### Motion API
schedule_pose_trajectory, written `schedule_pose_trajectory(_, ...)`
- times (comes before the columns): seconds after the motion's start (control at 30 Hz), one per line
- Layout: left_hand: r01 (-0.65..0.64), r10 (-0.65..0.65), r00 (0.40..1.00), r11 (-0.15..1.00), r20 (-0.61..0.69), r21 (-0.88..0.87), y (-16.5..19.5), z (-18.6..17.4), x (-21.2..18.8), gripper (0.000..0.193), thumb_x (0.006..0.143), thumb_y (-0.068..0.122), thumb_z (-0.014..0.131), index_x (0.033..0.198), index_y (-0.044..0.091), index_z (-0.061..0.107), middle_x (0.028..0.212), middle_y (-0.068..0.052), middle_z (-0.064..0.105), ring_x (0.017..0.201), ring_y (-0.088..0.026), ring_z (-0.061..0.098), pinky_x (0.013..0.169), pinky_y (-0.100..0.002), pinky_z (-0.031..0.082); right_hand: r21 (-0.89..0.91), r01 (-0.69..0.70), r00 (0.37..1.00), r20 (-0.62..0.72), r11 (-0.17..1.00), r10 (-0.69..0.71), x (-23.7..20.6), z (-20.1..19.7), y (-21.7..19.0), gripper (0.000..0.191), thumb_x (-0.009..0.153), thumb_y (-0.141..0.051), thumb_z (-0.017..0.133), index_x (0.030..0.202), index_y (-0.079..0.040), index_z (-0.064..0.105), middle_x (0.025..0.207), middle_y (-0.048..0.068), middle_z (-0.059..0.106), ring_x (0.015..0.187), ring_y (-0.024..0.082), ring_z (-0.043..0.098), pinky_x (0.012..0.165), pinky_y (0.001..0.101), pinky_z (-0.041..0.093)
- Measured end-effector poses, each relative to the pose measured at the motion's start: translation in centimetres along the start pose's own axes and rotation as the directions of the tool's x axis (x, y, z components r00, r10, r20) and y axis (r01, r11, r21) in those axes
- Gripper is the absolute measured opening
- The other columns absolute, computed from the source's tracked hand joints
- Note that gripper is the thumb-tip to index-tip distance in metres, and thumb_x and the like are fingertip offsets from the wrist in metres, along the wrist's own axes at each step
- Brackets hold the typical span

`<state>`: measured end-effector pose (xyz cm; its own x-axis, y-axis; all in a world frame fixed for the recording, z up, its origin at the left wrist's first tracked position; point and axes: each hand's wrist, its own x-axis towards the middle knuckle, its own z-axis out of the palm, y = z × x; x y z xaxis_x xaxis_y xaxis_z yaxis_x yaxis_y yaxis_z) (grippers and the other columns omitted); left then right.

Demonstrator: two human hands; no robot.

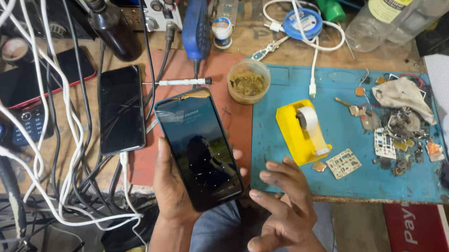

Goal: The person works at a cluttered repair bench, applying tape to an opened smartphone body, then handling and testing a blue smartphone, plugging in a charging cable, and prying off its back cover. They then use a screwdriver to work on the exposed internal board and battery of the disassembled phone.

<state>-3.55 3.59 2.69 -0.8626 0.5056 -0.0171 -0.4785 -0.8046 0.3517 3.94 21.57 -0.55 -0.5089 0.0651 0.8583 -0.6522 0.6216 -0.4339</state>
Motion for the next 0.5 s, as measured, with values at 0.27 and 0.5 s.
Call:
schedule_pose_trajectory(0.27,-0.005,0.005,1.000,1.000,0.000,0.013,0.0,-0.3,-0.2,0.084,0.107,0.069,0.032,0.143,-0.003,0.054,0.125,-0.028,0.067,0.114,-0.044,0.067,0.097,-0.064,0.054,-0.003,0.009,1.000,0.006,1.000,-0.009,-1.7,-0.2,0.9,0.068,0.097,-0.073,0.052,0.112,-0.009,0.071,0.124,0.015,0.064,0.119,0.038,0.068,0.112,0.0586,0.050)
schedule_pose_trajectory(0.5,-0.005,0.005,1.000,1.000,-0.020,-0.018,0.0,-0.2,0.1,0.082,0.105,0.069,0.032,0.140,-0.002,0.054,0.123,-0.026,0.067,0.115,-0.045,0.067,0.094,-0.066,0.055,0.250,-0.078,0.965,0.260,0.965,0.011,3.2,-4.6,0.4,0.060,0.096,-0.056,0.061,0.117,0.000,0.065,0.131,0.015,0.065,0.122,0.038,0.067,0.119,0.0627,0.039)
